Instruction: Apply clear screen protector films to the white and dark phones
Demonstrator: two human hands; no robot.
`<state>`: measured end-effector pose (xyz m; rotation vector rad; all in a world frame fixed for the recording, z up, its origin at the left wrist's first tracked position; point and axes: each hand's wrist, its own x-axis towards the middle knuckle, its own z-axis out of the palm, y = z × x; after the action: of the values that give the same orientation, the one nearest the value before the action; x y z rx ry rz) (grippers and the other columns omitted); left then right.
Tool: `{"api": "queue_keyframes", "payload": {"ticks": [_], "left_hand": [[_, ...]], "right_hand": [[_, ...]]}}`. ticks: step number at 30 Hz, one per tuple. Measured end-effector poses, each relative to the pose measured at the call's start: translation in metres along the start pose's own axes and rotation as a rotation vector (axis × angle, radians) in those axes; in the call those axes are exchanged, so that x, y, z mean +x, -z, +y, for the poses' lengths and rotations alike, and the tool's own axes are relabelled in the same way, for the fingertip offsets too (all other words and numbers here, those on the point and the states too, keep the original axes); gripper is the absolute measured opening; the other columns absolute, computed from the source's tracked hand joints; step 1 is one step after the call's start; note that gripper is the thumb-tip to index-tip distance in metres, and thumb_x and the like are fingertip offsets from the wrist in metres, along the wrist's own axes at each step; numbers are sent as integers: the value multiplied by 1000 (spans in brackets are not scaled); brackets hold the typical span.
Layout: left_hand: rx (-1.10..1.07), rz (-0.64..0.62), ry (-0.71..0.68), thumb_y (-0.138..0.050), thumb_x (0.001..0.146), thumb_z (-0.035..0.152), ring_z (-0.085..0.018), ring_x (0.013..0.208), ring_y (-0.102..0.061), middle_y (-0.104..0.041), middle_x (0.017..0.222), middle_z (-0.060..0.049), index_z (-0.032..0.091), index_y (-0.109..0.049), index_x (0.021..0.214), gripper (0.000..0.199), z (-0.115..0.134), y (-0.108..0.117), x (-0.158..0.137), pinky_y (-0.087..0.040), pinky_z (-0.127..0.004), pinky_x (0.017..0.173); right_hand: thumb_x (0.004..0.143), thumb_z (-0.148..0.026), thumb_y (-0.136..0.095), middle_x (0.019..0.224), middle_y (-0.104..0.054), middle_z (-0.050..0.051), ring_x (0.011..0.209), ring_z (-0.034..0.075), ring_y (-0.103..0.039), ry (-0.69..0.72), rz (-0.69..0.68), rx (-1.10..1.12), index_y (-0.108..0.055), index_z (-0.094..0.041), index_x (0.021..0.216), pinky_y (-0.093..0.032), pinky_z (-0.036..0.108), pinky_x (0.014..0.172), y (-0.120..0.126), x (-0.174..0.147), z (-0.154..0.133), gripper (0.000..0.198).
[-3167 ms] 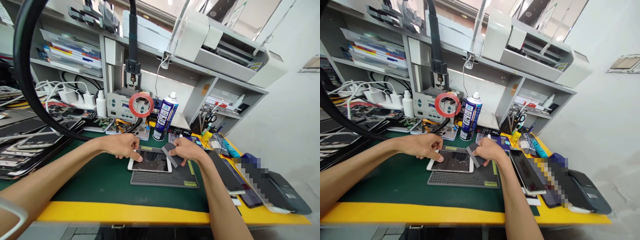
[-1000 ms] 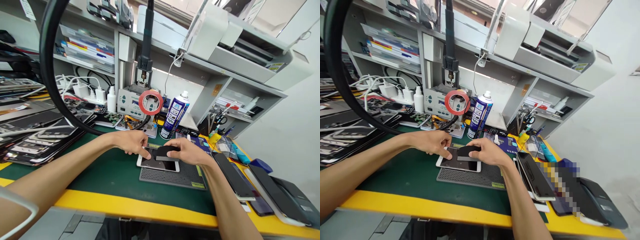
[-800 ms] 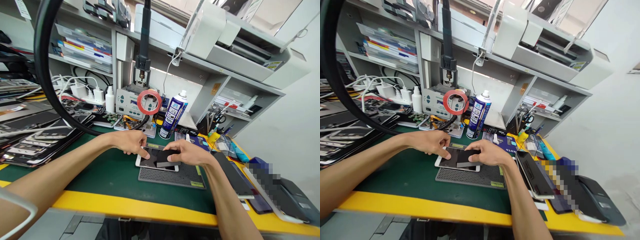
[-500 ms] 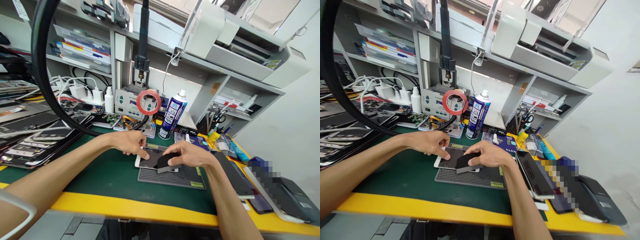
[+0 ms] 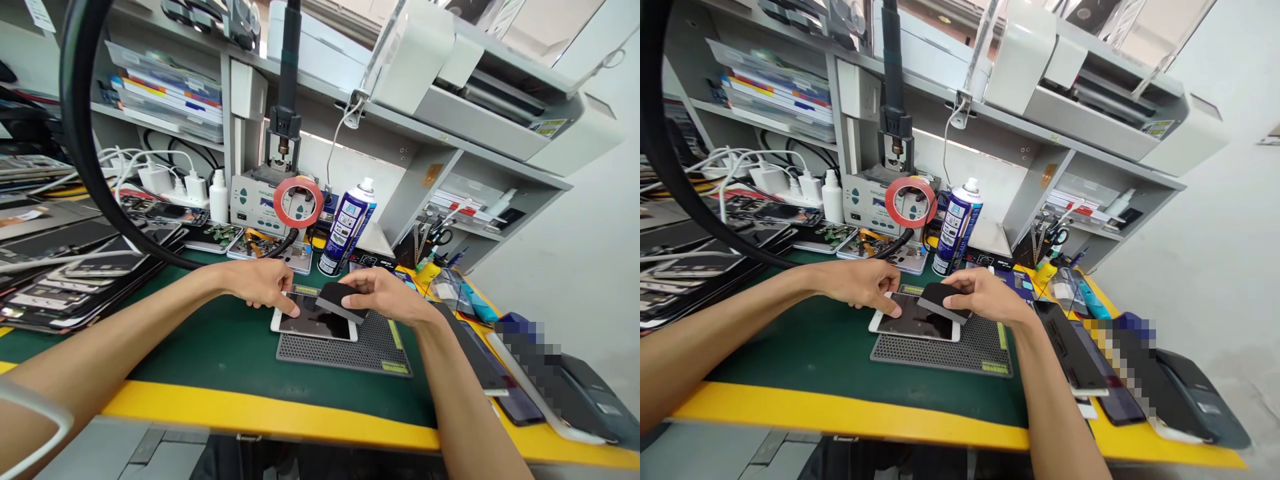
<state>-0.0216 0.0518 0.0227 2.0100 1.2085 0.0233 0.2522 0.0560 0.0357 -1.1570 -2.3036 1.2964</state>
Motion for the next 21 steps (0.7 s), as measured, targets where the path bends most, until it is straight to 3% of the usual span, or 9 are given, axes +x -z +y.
{"api": "queue_keyframes", "payload": {"ticks": [8, 14, 21], "left_hand": [[-5, 7, 10, -70, 65, 62, -17, 54, -57, -59, 65, -1, 21, -50, 83, 49, 1, -1, -1, -38, -25, 45], [-22, 9, -12, -71, 66, 60, -15, 52, -54, -56, 61, 0, 21, -50, 81, 46, 2, 0, -3, -37, -24, 44], [-7, 8, 3, -70, 66, 62, -16, 52, -55, -58, 64, -1, 21, -50, 82, 48, 0, 0, -1, -36, -24, 44]], "right_hand": [[80, -43, -68, 71, -59, -1, 62, 14, -51, -82, -68, -85, -67, -18, 107, -45, 24, 51, -3, 6, 9, 37], [78, -41, -71, 64, -42, -6, 56, 10, -41, -43, -72, -152, -64, -19, 92, -37, 22, 47, -3, 2, -1, 27], [75, -48, -72, 62, -46, -6, 55, 11, -44, -94, -135, -45, -60, -19, 85, -42, 22, 43, -9, -2, -11, 33]]}}
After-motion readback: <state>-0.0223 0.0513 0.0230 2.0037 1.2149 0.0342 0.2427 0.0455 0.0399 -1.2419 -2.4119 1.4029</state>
